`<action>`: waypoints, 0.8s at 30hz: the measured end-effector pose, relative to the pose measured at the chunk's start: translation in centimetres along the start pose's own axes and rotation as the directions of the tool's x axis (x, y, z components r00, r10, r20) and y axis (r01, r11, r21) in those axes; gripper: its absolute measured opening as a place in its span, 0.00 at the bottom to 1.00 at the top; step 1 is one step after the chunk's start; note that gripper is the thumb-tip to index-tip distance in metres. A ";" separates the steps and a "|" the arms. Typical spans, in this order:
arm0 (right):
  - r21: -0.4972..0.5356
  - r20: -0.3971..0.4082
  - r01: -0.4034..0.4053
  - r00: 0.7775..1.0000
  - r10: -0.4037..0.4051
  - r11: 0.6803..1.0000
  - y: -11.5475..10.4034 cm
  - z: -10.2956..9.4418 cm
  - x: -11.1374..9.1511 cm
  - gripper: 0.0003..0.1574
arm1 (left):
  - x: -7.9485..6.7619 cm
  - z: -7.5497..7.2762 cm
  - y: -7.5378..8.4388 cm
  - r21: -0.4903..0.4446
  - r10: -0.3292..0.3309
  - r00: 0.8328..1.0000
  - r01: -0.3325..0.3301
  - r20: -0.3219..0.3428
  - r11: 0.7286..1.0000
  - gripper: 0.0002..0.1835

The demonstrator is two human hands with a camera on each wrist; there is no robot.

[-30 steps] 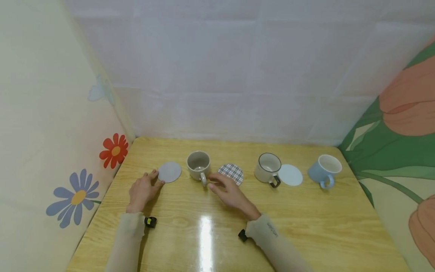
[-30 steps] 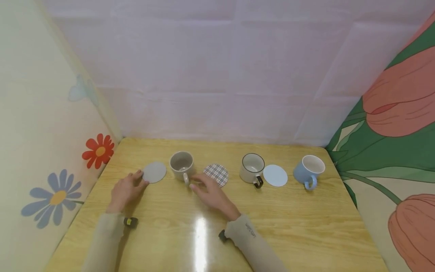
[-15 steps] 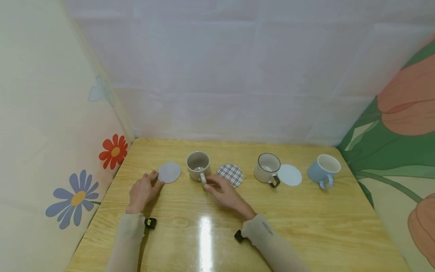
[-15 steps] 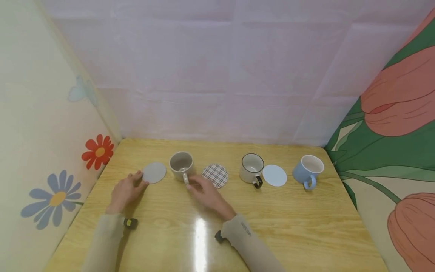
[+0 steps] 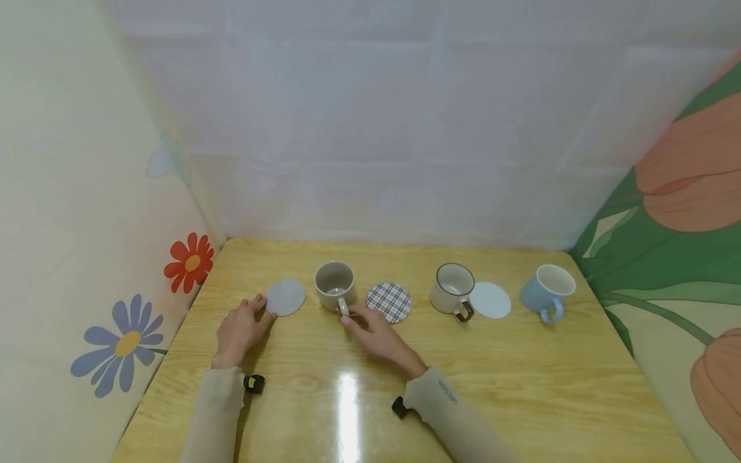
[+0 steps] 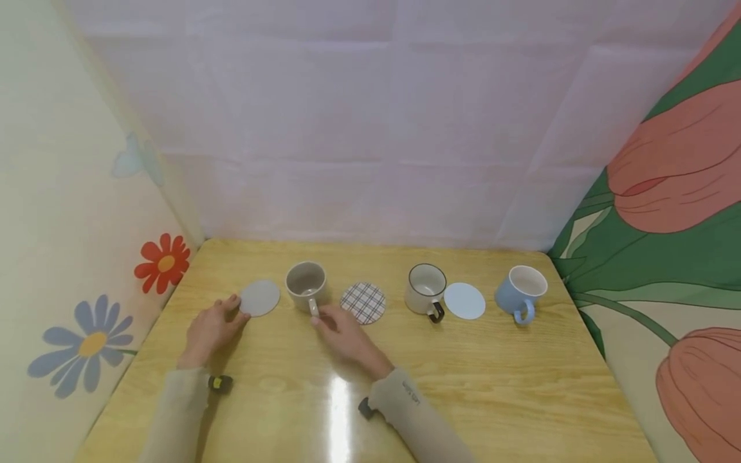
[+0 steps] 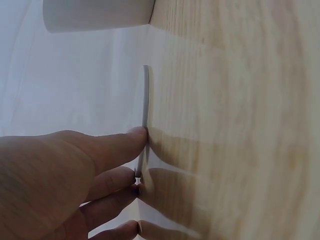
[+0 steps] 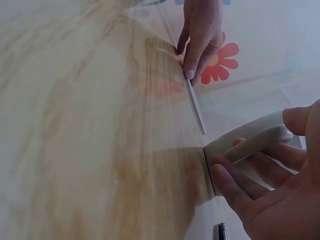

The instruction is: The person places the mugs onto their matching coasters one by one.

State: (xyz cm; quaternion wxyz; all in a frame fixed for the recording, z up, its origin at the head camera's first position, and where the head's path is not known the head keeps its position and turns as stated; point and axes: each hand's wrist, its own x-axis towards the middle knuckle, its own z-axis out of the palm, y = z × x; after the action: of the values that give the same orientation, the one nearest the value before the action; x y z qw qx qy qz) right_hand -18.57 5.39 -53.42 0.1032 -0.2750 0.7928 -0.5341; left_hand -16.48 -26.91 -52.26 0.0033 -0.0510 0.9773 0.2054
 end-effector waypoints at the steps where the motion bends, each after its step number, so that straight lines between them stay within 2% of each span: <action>1: 0.004 0.000 0.000 1.000 0.000 1.000 0.0 0.1 0.0 0.23 | 0.0 0.0 0.0 0.001 -0.001 1.000 0.001 0.000 1.000 0.34; 11: 0.004 -0.020 0.015 1.000 -0.015 1.000 -0.4 0.6 0.2 0.23 | -0.1 0.0 0.0 -0.003 -0.011 1.000 0.011 0.003 1.000 0.34; 16: 0.028 -0.024 -0.017 1.000 0.018 0.999 -0.7 0.8 0.3 0.25 | -0.3 0.0 0.0 -0.014 -0.022 1.000 0.022 0.010 1.000 0.34; 24: 0.084 -0.035 -0.070 0.997 0.073 0.994 -0.8 1.1 0.6 0.25 | -0.2 0.0 0.0 -0.007 -0.004 1.000 0.004 -0.002 1.000 0.33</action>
State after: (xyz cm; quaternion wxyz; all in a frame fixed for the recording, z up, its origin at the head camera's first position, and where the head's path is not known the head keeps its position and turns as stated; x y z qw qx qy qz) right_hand -18.26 3.92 -53.05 0.1185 -0.2319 0.7812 -0.5674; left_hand -16.31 -26.85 -52.24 0.0025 -0.0535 0.9765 0.2089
